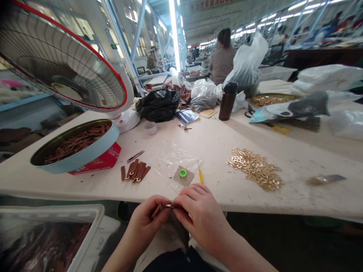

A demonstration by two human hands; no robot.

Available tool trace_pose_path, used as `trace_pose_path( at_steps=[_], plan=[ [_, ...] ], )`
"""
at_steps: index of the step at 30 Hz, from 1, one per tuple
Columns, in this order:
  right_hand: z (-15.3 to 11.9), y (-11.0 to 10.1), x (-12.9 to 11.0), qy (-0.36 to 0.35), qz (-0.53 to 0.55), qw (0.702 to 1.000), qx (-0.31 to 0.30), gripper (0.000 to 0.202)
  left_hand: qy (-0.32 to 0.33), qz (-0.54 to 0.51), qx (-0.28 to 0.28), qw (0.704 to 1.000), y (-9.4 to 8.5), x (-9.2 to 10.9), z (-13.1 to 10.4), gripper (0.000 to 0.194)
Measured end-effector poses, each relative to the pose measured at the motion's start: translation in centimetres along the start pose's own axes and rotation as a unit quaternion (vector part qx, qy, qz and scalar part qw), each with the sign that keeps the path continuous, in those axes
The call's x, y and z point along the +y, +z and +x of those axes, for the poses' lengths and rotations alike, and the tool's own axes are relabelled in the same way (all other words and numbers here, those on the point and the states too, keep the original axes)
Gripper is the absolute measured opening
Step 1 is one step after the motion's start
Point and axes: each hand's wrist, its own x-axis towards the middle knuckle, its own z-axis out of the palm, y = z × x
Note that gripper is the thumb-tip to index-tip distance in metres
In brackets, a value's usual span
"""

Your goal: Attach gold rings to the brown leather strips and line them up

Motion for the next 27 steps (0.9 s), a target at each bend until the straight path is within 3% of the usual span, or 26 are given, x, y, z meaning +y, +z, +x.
trace_pose_path(
  at_steps=[12,20,27],
  plan=[
    [-0.5,1.5,0.2,0.081,0.111,0.990,-0.031,0.014,-0.009,0.014,-0.021,1.000,0.2,-0.9,0.3,0.008],
    [-1.1,3.3,2.1,0.059,0.091,0.993,-0.038,0.013,-0.041,-0.013,-0.019,0.999,0.1,-1.4,1.0,0.008],
    [-0.8,4.5,2.9,0.067,0.098,0.991,-0.065,0.013,-0.017,-0.005,-0.042,0.999,-0.2,-2.8,1.7,0.009]
  ],
)
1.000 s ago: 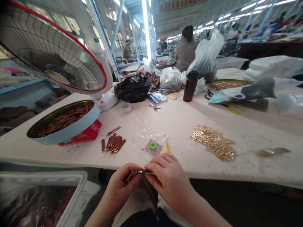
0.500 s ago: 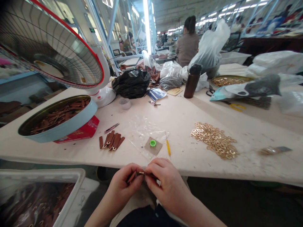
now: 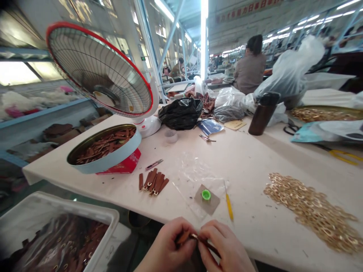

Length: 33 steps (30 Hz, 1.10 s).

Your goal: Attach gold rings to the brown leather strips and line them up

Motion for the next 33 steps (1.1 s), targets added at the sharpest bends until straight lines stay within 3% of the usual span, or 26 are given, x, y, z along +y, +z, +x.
trace_pose_path(
  at_steps=[6,10,12,14,17,19,21,25,33],
  plan=[
    [1.1,0.5,0.1,0.006,-0.005,1.000,0.008,0.015,0.009,-0.002,-0.005,1.000,-0.4,-1.5,0.8,0.010],
    [2.0,0.6,0.1,-0.014,-0.018,1.000,0.006,0.015,0.047,0.059,-0.012,0.997,-1.5,-1.6,1.3,0.014],
    [2.0,0.7,0.4,0.001,-0.013,1.000,-0.001,0.014,0.072,0.075,-0.022,0.994,-1.9,-1.6,1.5,0.017],
    [1.7,0.8,0.8,0.043,0.018,0.998,0.040,0.011,0.076,0.057,-0.007,0.995,-2.1,-1.5,1.5,0.016],
    [1.2,1.4,1.2,0.162,0.138,0.964,0.158,0.034,0.019,-0.025,0.059,0.998,-2.0,-1.1,1.5,0.007],
    [1.3,1.8,1.0,0.212,0.248,0.930,0.167,0.038,-0.030,-0.094,0.079,0.992,-1.7,-0.7,1.5,0.002],
    [1.8,2.1,0.4,0.203,0.321,0.915,0.138,0.026,-0.054,-0.146,0.078,0.985,-1.3,-0.4,1.5,0.005],
    [3.0,2.2,-0.8,0.147,0.333,0.920,0.146,0.009,-0.069,-0.192,0.080,0.976,-0.7,-0.3,1.6,0.010],
    [2.4,3.2,-0.4,0.222,0.399,0.876,0.154,0.014,-0.071,-0.228,0.097,0.966,0.3,-1.1,1.3,0.015]
  ],
)
